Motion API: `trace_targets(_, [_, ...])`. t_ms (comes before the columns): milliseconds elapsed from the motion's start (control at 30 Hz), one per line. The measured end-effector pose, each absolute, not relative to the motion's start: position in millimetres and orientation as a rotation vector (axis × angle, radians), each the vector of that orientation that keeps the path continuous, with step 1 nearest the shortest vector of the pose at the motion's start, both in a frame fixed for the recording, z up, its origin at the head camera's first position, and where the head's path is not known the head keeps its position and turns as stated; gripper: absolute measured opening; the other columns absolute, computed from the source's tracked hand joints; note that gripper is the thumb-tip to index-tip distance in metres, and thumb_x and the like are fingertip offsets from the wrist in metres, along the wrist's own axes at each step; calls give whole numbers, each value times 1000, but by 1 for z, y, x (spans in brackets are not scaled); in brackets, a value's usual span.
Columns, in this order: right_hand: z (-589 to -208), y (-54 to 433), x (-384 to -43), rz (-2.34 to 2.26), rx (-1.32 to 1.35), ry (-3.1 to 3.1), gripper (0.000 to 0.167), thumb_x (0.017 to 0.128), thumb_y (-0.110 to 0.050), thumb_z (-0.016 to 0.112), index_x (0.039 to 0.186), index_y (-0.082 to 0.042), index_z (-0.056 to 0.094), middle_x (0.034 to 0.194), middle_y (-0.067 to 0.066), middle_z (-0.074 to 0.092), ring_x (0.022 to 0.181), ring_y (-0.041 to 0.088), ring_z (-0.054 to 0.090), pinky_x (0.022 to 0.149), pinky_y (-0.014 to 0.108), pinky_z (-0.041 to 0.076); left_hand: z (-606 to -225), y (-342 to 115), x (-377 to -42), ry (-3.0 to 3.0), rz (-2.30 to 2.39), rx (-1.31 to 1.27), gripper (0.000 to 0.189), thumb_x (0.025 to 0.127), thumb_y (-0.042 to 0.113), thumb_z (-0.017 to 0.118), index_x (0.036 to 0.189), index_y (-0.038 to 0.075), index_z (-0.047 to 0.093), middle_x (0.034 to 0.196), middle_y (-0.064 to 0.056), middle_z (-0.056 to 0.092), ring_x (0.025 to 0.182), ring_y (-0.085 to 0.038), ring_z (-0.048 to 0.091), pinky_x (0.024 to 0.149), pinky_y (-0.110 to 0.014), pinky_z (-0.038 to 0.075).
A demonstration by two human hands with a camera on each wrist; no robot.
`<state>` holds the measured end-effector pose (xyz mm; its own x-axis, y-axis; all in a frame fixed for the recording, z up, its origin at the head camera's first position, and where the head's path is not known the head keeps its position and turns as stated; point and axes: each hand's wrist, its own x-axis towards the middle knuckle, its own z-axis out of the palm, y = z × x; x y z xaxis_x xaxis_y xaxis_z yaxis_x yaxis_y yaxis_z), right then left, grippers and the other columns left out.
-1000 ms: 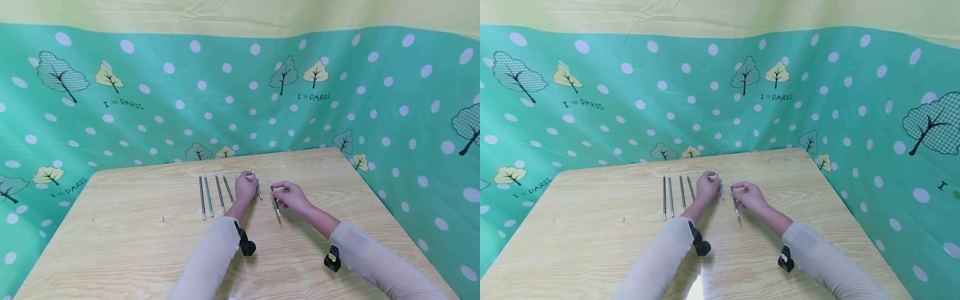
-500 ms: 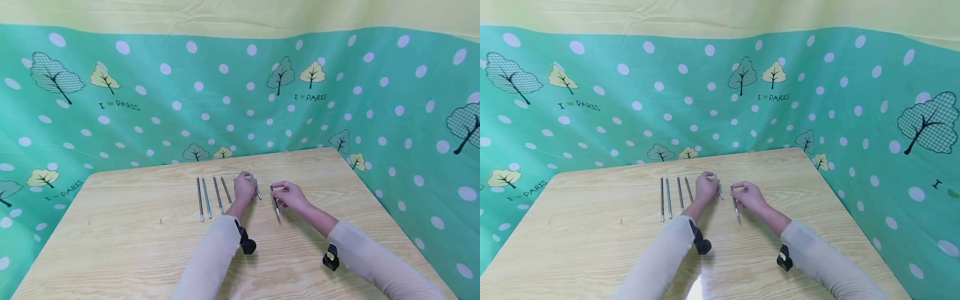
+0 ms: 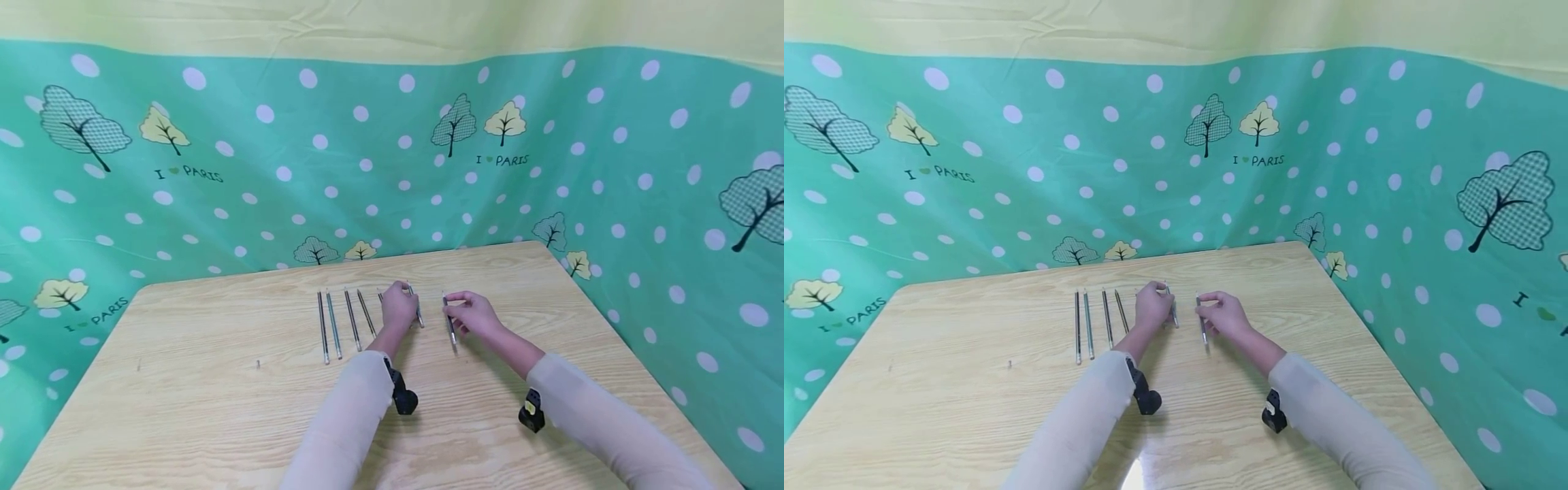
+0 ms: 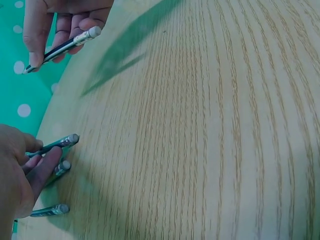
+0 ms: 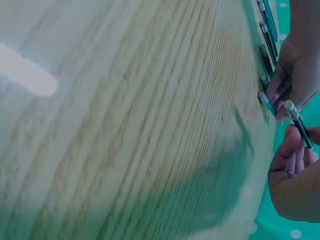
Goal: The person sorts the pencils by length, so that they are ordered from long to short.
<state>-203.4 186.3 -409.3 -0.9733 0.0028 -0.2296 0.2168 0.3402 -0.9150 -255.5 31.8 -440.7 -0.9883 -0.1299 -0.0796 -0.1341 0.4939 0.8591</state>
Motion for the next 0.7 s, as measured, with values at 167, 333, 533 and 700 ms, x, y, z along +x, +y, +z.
trace_targets(167, [-411, 187, -208, -1694, 223, 2415, 35, 88, -14, 62, 121, -6, 55, 98, 16, 66, 62, 11, 58, 58, 28, 52, -440, 31, -256, 2780, 1468, -209, 25, 89, 8, 58, 113, 1, 59, 75, -7, 64, 57, -12, 56, 47, -20, 47])
trace_targets(333, [-410, 186, -210, -1687, 230, 2415, 35, 88, -17, 62, 122, -8, 55, 105, 18, 65, 64, 12, 59, 56, 24, 50, -441, 31, -258, 2883, 1285, -163, 6, 87, 5, 57, 92, 2, 61, 80, -8, 62, 70, -17, 56, 58, -25, 49])
trace_targets(533, [-406, 187, -211, -1686, 233, 2428, 35, 89, -16, 61, 123, -6, 55, 105, 19, 65, 63, 12, 59, 56, 26, 51, -440, 31, -260, 2906, 1192, -129, 20, 84, 1, 55, 65, 7, 52, 63, -3, 48, 59, -17, 45, 48, -26, 38])
trace_targets(700, [-405, 190, -214, -1689, 241, 2448, 36, 89, -16, 62, 123, -6, 55, 100, 15, 66, 62, 11, 59, 53, 23, 49, -438, 29, -260, 2844, 1225, -96, 23, 78, -1, 61, 62, 7, 48, 61, 0, 40, 56, -15, 39, 44, -23, 33])
